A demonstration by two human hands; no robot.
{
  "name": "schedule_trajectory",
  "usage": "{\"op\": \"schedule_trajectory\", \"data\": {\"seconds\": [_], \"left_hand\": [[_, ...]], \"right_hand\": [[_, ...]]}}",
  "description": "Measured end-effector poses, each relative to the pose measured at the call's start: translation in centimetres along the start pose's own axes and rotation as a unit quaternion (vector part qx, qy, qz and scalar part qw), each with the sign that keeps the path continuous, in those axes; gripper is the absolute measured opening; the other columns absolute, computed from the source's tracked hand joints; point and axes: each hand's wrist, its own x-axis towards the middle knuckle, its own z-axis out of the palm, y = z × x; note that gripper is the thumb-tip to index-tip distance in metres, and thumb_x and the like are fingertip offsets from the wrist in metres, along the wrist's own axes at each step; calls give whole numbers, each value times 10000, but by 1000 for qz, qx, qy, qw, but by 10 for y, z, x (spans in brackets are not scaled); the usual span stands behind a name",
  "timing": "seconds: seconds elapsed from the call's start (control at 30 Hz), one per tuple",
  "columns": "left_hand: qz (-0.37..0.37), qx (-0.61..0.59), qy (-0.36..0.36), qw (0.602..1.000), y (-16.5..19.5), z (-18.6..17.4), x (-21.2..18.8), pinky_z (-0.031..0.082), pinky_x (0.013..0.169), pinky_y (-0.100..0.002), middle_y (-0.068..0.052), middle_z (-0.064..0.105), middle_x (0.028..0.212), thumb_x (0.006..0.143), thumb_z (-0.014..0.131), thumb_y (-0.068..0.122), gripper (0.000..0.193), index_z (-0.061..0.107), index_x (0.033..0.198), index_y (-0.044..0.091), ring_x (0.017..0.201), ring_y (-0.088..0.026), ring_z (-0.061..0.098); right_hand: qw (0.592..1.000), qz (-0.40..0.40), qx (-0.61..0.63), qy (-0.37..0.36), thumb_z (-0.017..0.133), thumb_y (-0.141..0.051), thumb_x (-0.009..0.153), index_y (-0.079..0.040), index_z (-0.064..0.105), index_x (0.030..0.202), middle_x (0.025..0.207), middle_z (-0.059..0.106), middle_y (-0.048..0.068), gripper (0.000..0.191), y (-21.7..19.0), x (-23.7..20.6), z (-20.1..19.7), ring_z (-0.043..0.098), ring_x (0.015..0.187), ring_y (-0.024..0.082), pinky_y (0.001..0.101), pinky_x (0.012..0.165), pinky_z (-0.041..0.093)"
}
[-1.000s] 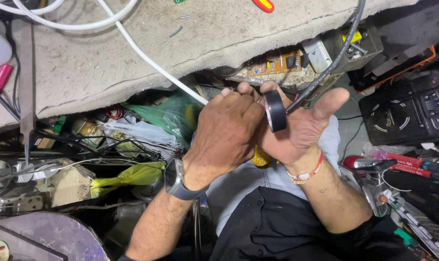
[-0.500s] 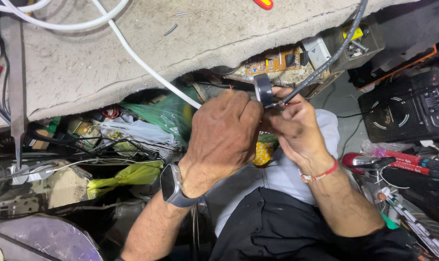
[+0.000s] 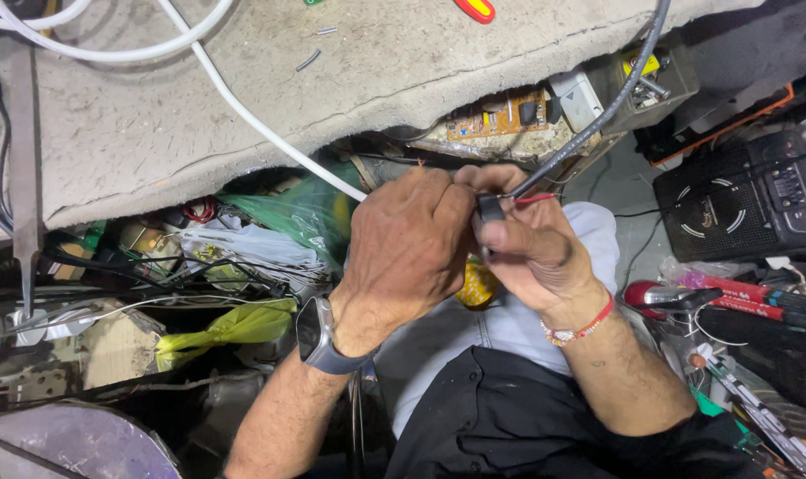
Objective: The person strips the insulation from a black cable, twists the exposed wires, and wraps the connection with black electrical tape. They then use pliers to crimp the taped joint.
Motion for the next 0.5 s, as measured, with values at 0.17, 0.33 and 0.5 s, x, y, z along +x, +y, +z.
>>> {"op": "schedule_trajectory", "data": {"seconds": [0.17,0.33,0.5], "left_hand": [[3,12,2,1000,2,-3,-1,457,684,-441,-104,551,894,805,746,72,234,583,969,34,836,-312,572],[0,-20,1,1000,-1,-3,0,452,666,-436,-117,552,892,769,740,87,277,594,994,19,816,-314,567],[7,-17,10,1000,0,3,1,451,686,-437,-105,553,891,800,745,79,264,612,1022,27,821,-309,567]], "right_hand": [[992,-18,-63,112,850,-55,889,47,592,1244,1142,620,139,450,12,11,-10,567,1049,280,471,963,449],[997,2,75,-24,865,-123,811,-8,641,1267,1317,617,116,522,-3,7,6,584,1238,223,409,1130,437],[963,-6,233,-136,901,-243,764,42,652,1105,1408,530,158,510,-6,5,12,558,1310,274,445,1156,457]]}}
